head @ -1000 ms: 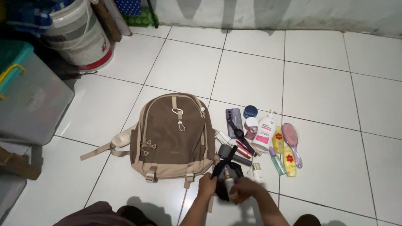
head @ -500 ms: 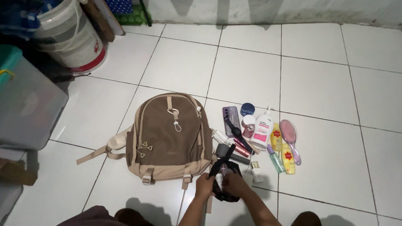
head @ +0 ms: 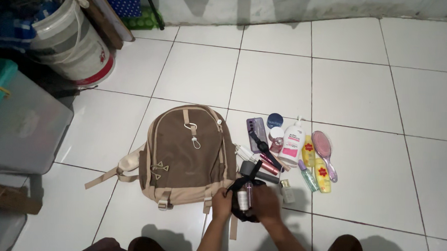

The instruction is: The person kneels on a tiled floor and takes personal items out of a small backpack, including a phone, a hairdryer, bottles, and a black mesh pouch, placing them on the floor beside the bag. They open and close the backpack compartments and arrange the items in a group on the floor.

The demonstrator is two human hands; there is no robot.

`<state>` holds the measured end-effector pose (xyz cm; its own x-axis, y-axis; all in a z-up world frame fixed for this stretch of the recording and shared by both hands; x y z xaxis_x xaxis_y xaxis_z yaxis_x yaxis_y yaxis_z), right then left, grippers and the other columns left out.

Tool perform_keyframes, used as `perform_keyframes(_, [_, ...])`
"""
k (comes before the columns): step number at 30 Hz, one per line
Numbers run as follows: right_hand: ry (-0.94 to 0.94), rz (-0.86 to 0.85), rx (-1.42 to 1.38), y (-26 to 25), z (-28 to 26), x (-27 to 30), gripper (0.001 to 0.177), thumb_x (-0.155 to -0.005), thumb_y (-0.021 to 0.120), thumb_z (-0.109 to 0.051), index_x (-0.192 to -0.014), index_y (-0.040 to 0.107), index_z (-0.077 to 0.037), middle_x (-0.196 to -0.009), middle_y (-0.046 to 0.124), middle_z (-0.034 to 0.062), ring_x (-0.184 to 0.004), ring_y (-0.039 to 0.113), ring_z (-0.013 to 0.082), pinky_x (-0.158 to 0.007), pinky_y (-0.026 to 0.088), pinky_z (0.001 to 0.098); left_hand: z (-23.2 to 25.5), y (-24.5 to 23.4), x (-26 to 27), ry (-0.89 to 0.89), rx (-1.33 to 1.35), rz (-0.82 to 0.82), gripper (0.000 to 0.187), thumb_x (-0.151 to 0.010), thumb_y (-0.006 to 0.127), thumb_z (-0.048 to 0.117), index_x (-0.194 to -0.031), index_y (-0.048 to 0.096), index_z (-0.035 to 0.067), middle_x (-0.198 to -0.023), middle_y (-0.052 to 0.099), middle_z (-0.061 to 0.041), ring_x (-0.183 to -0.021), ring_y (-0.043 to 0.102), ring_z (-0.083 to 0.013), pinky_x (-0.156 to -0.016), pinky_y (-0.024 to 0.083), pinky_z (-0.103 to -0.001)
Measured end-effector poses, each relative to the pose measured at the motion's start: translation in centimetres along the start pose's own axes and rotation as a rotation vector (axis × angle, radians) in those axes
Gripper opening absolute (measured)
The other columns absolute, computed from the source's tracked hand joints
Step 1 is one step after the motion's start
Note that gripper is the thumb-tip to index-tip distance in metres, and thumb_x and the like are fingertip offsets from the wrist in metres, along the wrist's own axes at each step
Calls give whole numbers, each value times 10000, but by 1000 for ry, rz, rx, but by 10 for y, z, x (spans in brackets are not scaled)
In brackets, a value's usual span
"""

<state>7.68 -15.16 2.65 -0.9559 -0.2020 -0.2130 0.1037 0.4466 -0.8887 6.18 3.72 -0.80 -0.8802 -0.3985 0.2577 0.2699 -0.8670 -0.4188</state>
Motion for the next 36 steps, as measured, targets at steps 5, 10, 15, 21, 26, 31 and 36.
perform_keyframes(5, [348, 220, -148, -20, 41, -10, 335, -704, 804, -267, -945, 698, -60, -833, 693, 135, -784, 683, 365, -675, 533, 474, 31, -17, 10, 146, -162, 93, 193, -826, 737, 169, -833, 623, 13, -743, 632, -133, -732, 614, -337, -682, 489, -448])
perform_keyframes(10, [573, 113, -311, -8, 73, -20, 179, -798, 789, -252, -876, 711, -112, -757, 720, 97, -742, 717, 302, -698, 556, 410, 40, -16, 4, 104, -10, 104, 183, -856, 745, 156, -831, 629, 18, -680, 580, -131, -659, 574, -311, -656, 481, -414])
perform_keyframes(15, [498, 148, -292, -30, 64, -36, 227, -739, 807, -250, -901, 723, -114, -769, 716, 103, -724, 696, 319, -653, 534, 414, 29, -3, -10, 101, 40, 85, 176, -845, 751, 176, -857, 634, 45, -673, 584, -115, -650, 585, -282, -659, 489, -398])
perform_keyframes(21, [527, 256, -282, -55, 95, -40, 247, -801, 797, -316, -861, 720, -88, -777, 704, 115, -775, 688, 339, -715, 542, 449, 3, 16, -9, -5, -2, -38, 245, -923, 716, 244, -866, 590, 41, -715, 595, -105, -695, 605, -285, -695, 507, -402])
perform_keyframes(26, [515, 181, 132, -72, 166, -41, 381, -767, 729, -212, -1128, 668, -106, -1021, 679, 164, -930, 672, 390, -801, 552, 500, 0, 21, -9, 63, -26, -52, 263, -859, 759, 252, -878, 586, 56, -715, 608, -81, -685, 619, -234, -682, 503, -367])
perform_keyframes(31, [384, -74, 185, -51, 168, -30, 679, -698, 735, -219, -1341, 523, -174, -1053, 655, 127, -968, 670, 368, -774, 558, 512, 0, 22, -7, 40, 41, -87, 282, -832, 789, 247, -872, 586, 55, -706, 605, -62, -677, 611, -192, -671, 507, -338])
perform_keyframes(36, [496, -101, 134, -39, 150, -13, 433, -832, 734, -173, -1233, 573, -154, -1017, 694, 107, -964, 701, 336, -796, 567, 479, 1, 21, -13, 44, 70, -89, 248, -845, 775, 226, -866, 606, 46, -707, 590, -51, -681, 596, -183, -674, 507, -332])
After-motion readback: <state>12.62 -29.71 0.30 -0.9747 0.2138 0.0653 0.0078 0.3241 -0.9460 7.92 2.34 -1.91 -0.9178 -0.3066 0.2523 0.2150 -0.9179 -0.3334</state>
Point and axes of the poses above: each hand's wrist, its own x-axis away from the middle knuckle, its own y-axis out of the palm, z = x × y, the point moved 4 cm from there along -x, towards the middle knuckle
